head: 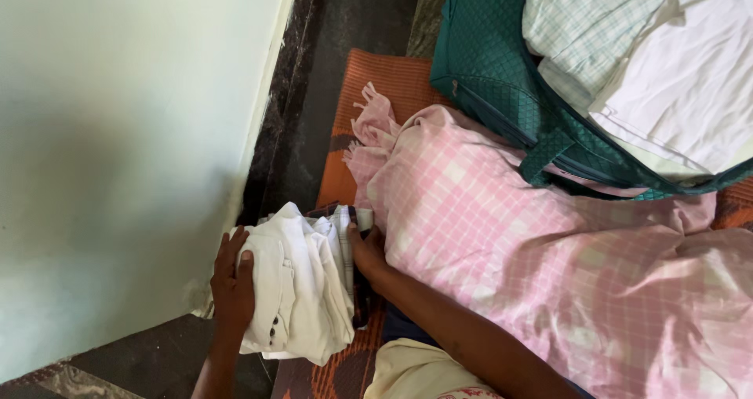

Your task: The person packs a bag by picking up folded clothes and a brown garment from the floor and placing them into a green bag.

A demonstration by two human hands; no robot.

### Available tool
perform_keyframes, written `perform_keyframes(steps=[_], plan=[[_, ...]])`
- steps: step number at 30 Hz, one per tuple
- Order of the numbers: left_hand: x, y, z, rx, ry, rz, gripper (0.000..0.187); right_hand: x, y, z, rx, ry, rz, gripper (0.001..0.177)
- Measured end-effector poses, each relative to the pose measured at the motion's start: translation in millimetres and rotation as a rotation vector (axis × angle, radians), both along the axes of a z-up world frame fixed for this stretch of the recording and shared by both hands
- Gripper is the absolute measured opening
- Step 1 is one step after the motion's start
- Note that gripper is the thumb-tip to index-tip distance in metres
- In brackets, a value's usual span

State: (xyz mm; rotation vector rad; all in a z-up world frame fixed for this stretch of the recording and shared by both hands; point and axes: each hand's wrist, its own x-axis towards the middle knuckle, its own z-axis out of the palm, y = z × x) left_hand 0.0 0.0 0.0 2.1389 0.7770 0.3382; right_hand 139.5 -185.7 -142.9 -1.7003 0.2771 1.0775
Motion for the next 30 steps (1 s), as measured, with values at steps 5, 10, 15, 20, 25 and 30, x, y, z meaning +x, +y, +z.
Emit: perform_keyframes(steps=[5,10,15,20,25,30], plan=[[5,-2,3,-0.006,-0.03,-0.007,0.043,-2,5,-7,-0.08,-0.065,-0.031,0.086],[6,-2,4,-0.001,-0.017,-0.005,0.043,2,5,-15,-0.068,0.005,-0.046,0.084],[7,-5,10,-0.027,0.032,0.027,0.043,4,9,-25,-0.044,0.001,-0.029,0.081],[1,0,6,-0.026,-0.014,0.005,0.042,7,10,-26,-0.034,0.021,-0.043,0.082],[-1,7,3,-0.029,-0.011,0.011,0.042,12,10,-8,0.005,0.075,0.002,0.08],[1,5,4,-0.039,0.038,0.026,0.042,12,10,-8,-0.017,0.11,0.053,0.083]])
